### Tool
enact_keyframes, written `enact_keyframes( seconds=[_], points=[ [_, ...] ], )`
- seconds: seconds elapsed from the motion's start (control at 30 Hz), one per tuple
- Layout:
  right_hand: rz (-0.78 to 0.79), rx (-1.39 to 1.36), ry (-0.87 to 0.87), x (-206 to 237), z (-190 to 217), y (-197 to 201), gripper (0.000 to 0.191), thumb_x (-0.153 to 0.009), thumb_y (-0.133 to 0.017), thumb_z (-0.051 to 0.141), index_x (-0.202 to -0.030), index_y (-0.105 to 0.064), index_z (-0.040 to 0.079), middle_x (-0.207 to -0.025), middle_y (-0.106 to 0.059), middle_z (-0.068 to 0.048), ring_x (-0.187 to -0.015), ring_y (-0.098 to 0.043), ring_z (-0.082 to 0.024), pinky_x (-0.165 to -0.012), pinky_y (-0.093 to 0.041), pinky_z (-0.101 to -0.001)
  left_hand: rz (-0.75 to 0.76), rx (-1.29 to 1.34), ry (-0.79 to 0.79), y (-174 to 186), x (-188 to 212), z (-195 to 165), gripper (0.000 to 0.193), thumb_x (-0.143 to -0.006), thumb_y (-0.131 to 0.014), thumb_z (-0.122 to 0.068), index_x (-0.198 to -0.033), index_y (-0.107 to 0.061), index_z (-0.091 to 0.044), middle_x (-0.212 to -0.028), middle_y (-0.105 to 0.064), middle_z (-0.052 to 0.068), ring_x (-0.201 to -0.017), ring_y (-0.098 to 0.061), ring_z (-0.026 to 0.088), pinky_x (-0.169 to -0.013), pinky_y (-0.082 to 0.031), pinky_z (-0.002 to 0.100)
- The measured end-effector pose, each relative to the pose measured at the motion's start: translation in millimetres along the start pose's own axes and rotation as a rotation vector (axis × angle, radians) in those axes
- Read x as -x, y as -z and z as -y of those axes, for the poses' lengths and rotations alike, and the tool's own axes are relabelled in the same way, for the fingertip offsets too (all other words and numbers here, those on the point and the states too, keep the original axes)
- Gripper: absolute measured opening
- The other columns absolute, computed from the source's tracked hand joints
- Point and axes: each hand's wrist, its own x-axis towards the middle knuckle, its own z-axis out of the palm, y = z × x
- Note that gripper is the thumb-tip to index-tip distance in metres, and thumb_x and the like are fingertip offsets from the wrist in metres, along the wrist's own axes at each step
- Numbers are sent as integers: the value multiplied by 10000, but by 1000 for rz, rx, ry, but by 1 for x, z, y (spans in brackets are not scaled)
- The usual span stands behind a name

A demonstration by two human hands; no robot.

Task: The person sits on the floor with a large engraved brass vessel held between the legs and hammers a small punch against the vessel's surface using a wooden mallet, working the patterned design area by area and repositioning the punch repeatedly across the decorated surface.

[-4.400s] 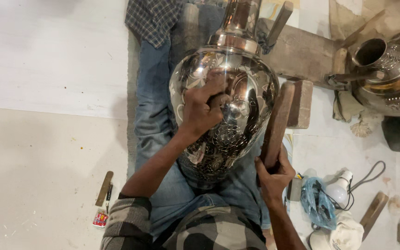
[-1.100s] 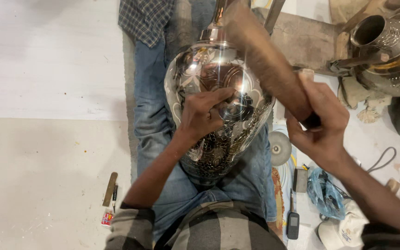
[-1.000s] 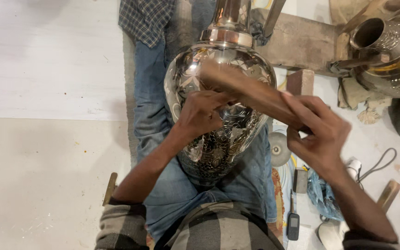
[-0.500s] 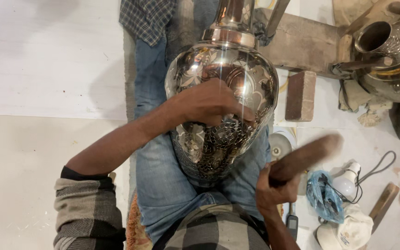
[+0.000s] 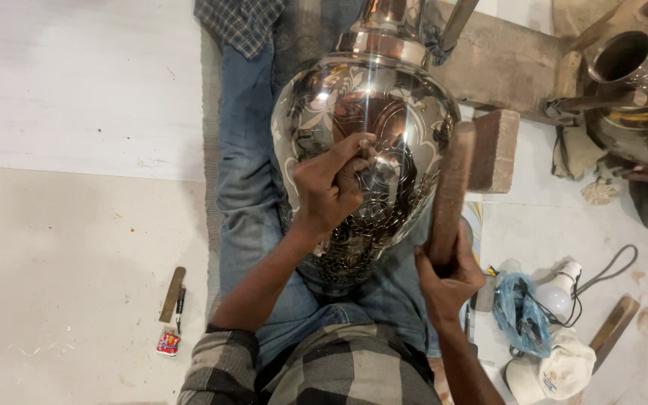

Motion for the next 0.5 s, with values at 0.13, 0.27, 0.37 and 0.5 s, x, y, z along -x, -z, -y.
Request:
enact_keyframes(
  seconds=[0.13, 0.27, 0.37, 0.5],
  points=[
    [115, 225, 327, -33, 3, 10, 650, -811, -783, -70, -1431, -585, -68, -1237, -693, -163, -1082, -665, -186, -958, -534, -276, 81, -128, -34, 8, -5, 3, 466, -909, -558, 138, -1307, -671, -77, -1054, -788, 94, -932, -796, 162, -821, -656, 259],
    [184, 171, 409, -74, 26, 21, 648, -804, -771, -77, -1430, -618, -11, -1251, -705, -153, -1052, -709, -190, -945, -589, -279, 241, -289, 1, 14, -8, 9, 568, -811, -571, 126, -1297, -727, -123, -844, -776, 75, -776, -781, 172, -717, -614, 315],
    [278, 89, 445, -103, 64, 28, 623, -881, -764, -60, -1475, -607, 45, -1260, -722, -134, -1032, -729, -177, -946, -614, -295, 144, -169, -109, 13, -6, 17, 600, -818, -509, 125, -1331, -683, -132, -986, -794, 54, -867, -803, 146, -786, -660, 285],
    [538, 593, 717, -143, 119, 46, 660, -824, -713, -83, -1458, -636, 86, -1260, -722, -172, -932, -735, -217, -724, -589, -315, 62, -151, -76, 8, 3, 21, 532, -854, -527, 114, -1303, -683, -123, -983, -793, 60, -829, -794, 149, -749, -645, 286]
  ],
)
